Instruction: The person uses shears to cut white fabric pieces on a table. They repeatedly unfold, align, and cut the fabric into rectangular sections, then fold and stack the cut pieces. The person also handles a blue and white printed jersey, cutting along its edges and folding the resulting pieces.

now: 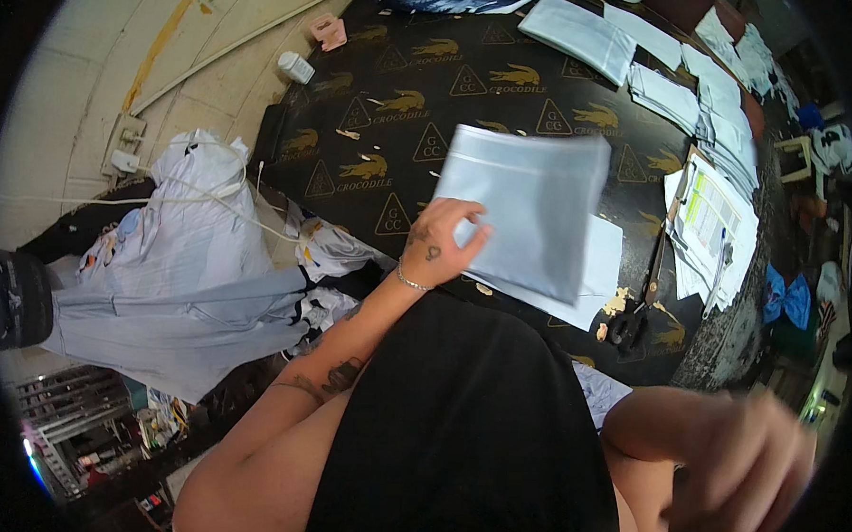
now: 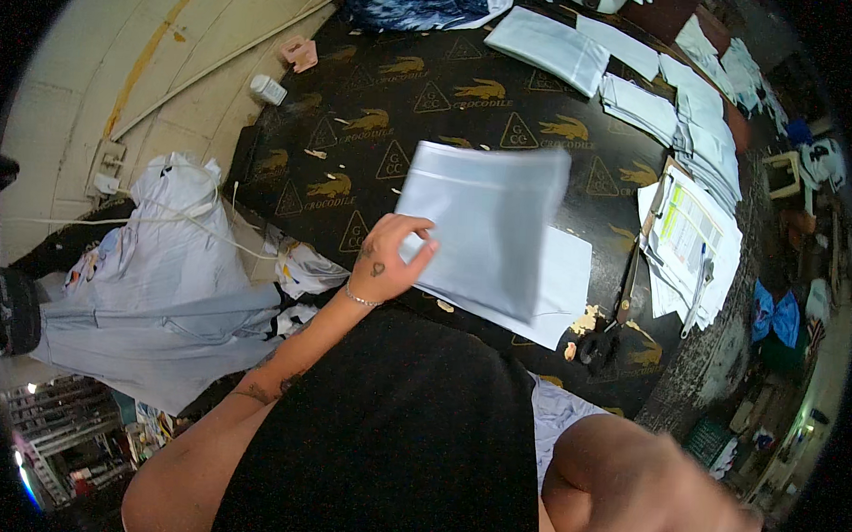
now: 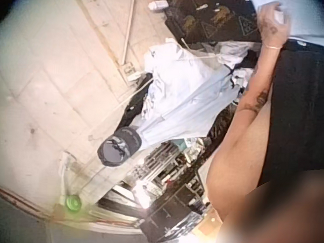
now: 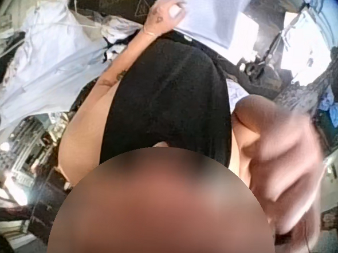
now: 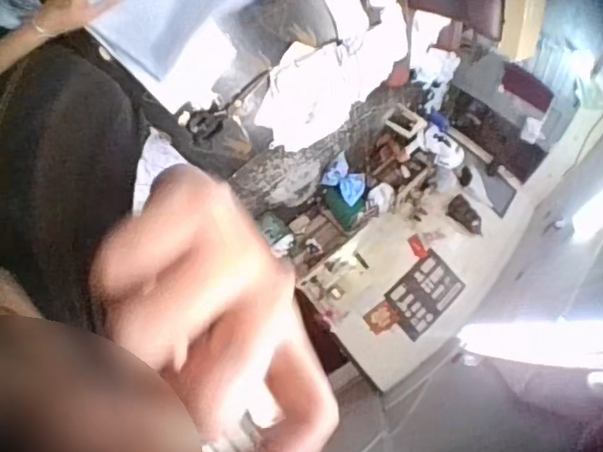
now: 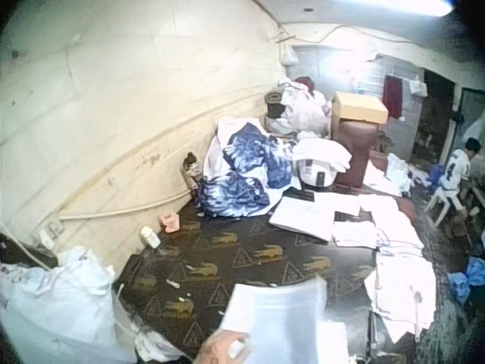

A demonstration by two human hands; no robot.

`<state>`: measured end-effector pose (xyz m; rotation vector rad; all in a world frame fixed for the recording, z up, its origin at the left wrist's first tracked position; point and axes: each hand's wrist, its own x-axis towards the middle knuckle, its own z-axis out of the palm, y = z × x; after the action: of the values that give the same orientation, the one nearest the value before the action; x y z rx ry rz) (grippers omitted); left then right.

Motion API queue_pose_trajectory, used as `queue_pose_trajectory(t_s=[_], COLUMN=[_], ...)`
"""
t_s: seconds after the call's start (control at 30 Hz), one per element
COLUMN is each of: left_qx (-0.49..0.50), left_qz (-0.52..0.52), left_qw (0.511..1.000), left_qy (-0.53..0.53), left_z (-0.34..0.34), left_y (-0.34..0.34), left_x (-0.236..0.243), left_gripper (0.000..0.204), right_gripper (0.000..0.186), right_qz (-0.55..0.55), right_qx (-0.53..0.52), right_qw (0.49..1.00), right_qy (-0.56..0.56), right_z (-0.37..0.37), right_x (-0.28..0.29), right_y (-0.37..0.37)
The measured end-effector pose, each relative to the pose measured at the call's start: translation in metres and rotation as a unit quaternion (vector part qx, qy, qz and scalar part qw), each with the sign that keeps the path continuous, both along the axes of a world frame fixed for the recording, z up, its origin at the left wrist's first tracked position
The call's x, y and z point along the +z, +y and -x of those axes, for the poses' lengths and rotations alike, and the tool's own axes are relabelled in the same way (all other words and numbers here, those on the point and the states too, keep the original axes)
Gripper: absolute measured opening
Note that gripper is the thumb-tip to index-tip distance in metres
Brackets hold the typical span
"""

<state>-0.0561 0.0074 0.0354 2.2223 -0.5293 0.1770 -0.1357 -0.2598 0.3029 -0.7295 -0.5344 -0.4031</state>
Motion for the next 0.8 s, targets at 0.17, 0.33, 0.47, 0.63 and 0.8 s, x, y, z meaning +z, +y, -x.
queue_pose_trajectory(t_s=[0.17, 0.33, 0.47, 0.63, 0.8], left_qx=[0.127, -0.015, 0.007, 0.026, 0.036], left_qz=[-0.187, -0.043, 0.093, 0.034, -0.034], left_qw=[0.889, 0.991, 0.996, 0.991, 0.997], left_qy=[0.399, 0.122, 0.013, -0.130, 0.066], left_z=[0.009, 0.006, -0.039, -0.085, -0.123], left_y=[0.007, -0.039, -0.060, -0.029, 0.030], left_x=[-0.056, -0.018, 0.089, 0.195, 0.132], left_gripper=[0.052, 0.027, 0.021, 0.035, 0.022], right_gripper=[0.026, 0.027, 0.025, 0.027, 0.037], right_qz=[0.658, 0.840, 0.810, 0.661, 0.653], right_qx=[-0.112, -0.068, -0.202, -0.356, -0.236], right_qw=[0.737, 0.492, 0.541, 0.649, 0.720], right_qy=[0.110, -0.217, -0.101, -0.125, 0.012], right_z=[-0.122, -0.182, -0.263, -0.309, -0.268], right_x=[-0.193, -0.341, -0.239, -0.114, -0.207], right_y=[0.008, 0.035, -0.016, -0.111, -0.095])
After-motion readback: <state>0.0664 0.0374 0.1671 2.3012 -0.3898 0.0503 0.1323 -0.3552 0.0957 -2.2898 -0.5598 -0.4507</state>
